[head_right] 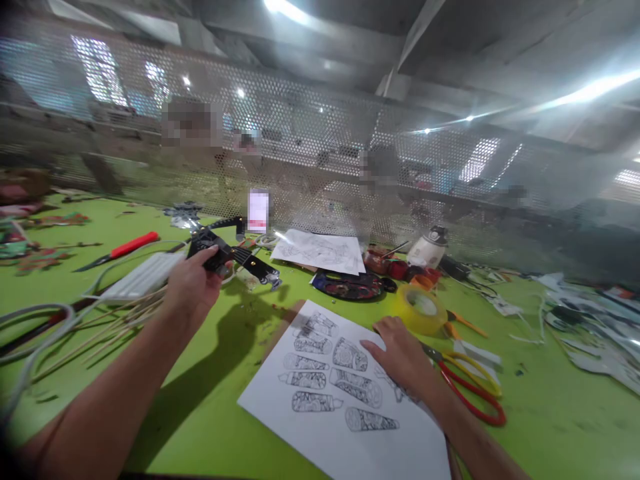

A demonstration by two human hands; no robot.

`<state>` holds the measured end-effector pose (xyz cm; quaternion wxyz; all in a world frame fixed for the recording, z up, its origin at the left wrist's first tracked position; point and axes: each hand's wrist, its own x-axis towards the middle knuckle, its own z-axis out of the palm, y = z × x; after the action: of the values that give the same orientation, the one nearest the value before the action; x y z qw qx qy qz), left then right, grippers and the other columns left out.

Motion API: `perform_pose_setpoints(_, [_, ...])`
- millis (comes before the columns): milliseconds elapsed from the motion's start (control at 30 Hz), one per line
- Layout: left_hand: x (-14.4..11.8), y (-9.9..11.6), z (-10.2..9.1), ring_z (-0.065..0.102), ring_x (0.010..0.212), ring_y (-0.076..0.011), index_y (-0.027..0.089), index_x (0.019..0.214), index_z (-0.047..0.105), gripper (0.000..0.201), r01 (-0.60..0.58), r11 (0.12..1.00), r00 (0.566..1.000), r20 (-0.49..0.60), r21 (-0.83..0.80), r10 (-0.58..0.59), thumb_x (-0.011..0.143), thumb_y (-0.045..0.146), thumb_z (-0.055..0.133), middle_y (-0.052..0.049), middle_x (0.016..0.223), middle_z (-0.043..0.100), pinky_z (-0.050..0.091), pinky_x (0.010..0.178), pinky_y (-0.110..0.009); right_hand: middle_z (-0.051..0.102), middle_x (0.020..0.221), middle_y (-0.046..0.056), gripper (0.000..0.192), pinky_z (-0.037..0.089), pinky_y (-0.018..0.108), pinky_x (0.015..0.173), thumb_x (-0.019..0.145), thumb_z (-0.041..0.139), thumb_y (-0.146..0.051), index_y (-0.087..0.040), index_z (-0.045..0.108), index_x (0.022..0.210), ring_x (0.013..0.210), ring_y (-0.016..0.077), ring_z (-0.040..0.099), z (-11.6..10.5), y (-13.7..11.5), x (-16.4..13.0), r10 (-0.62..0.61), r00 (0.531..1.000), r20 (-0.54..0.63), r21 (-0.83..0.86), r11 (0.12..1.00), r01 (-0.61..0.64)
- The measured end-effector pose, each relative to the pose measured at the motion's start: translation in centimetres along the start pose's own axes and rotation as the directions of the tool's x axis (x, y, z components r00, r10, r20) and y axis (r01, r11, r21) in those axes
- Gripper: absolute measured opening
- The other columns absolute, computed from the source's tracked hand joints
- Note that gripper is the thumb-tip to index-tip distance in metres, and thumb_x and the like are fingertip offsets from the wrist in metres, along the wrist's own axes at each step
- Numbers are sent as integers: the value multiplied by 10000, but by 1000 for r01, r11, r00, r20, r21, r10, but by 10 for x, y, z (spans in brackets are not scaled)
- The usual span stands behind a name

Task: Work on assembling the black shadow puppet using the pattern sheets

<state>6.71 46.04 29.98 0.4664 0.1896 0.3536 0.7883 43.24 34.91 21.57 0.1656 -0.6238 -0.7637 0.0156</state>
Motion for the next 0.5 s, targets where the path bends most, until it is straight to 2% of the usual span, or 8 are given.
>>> perform_pose_setpoints(133, [-2,2,2,590,522,-101,91,778,567,107,16,1000,1000,-1,9,-16,757,-12,554,-9,682,651,448,424,-190,635,971,86,206,471,414,860,862,556,-369,-189,650,894,932,240,581,-9,5,-3,1,997,84,122,992,-11])
perform_pose_setpoints(233, [-1,2,1,586,511,-100,102,746,574,100,13,1000,1000,-5,5,-13,748,2,566,-10,682,647,449,421,-190,647,942,66,114,478,386,841,828,553,-284,-192,619,819,892,218,596,-8,0,-3,29,999,27,248,968,-35])
perform_pose_setpoints(333, [3,3,-1,597,538,-103,128,747,575,133,9,1000,1000,-7,-11,-10,749,-4,558,-2,696,650,465,440,-188,657,825,38,144,495,341,746,819,548,-311,-194,611,764,783,194,607,-16,3,2,87,996,1,406,910,-80])
perform_pose_setpoints(433, [4,4,-2,593,548,-107,132,739,577,141,13,1000,1000,-8,-17,-13,766,-3,550,-5,681,645,480,450,-196,628,673,6,202,465,289,581,731,669,-393,-196,632,747,622,167,569,-45,21,14,195,980,-32,592,794,-139])
perform_pose_setpoints(500, [3,6,-1,581,541,-104,117,734,570,133,11,1000,1000,-16,-17,-11,780,-4,540,-7,670,635,477,440,-198,615,616,14,268,417,278,503,598,789,-366,-183,655,742,529,149,519,-75,41,27,388,910,-144,769,623,-143])
